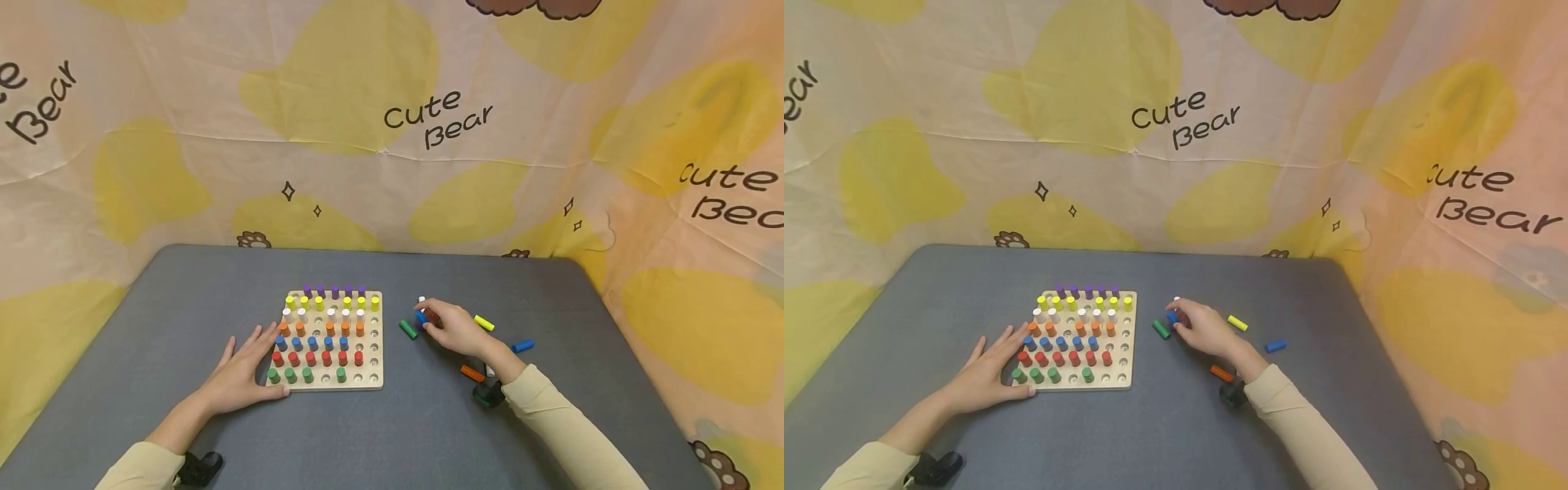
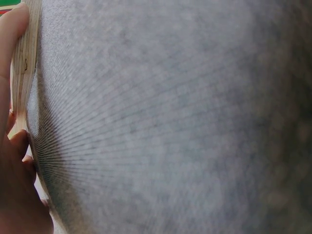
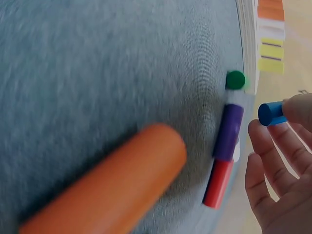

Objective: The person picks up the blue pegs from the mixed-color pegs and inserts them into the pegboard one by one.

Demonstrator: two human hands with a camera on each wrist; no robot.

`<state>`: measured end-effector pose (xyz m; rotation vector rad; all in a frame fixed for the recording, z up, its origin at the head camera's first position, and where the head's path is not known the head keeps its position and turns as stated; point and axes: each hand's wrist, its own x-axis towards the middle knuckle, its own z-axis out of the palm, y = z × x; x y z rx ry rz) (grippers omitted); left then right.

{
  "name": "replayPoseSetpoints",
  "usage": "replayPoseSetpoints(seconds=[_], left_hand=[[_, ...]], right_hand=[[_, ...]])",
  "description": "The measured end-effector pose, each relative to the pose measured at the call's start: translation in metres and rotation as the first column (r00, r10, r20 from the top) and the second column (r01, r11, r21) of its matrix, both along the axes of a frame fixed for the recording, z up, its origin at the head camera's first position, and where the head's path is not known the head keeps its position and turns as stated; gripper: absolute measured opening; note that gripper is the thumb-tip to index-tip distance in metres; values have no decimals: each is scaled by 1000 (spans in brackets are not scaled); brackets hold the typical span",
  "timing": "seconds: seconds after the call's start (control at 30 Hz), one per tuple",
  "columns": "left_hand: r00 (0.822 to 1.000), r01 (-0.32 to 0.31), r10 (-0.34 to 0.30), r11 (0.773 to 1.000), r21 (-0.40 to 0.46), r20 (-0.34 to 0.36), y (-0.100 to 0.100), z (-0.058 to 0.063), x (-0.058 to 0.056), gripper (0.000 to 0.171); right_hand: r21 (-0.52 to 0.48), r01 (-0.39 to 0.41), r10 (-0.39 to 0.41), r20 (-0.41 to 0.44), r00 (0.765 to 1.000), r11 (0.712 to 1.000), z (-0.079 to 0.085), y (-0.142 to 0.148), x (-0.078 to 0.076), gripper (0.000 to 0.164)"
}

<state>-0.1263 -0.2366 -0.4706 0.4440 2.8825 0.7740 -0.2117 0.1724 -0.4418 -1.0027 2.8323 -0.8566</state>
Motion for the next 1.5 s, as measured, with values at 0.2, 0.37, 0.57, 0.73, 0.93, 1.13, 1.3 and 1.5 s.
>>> replayPoseSetpoints(seconds=[0.2, 0.37, 0.57, 0.73, 0.93, 1.13, 1.3, 1.5], left_hand=[[1000, 5, -5, 1000, 4, -9, -1, -1, 0, 109], [1000, 5, -5, 1000, 7, -13, -2, -1, 0, 109], [1000, 5, -5, 1000, 11, -12, -3, -1, 0, 109], [1000, 4, -4, 1000, 6, -1, -2, -1, 0, 109], [1000, 3, -3, 1000, 2, -3, -2, 0, 0, 110], [1000, 6, -6, 1000, 0, -10, -1, 0, -1, 110], [1000, 7, -7, 1000, 1, -12, 0, 0, -1, 110], [1000, 8, -8, 1000, 5, -11, 0, 1, 0, 110]], right_hand=[[-7, -2, 2, 36, 999, 1000, -1, -14, 2, 29], [-33, -3, 4, 51, 999, 999, -1, -31, 3, 25], [-66, -36, 39, 52, 998, 997, 1, -49, 7, 25], [-85, -36, 42, 62, 997, 996, -3, -61, 8, 23], [-133, -42, 53, 80, 995, 990, -7, -71, 9, 22], [-170, -55, 74, 107, 991, 984, -5, -80, 12, 21], [-195, -71, 94, 115, 989, 978, -6, -88, 14, 20], [-194, -79, 104, 125, 987, 978, -10, -95, 18, 19]])
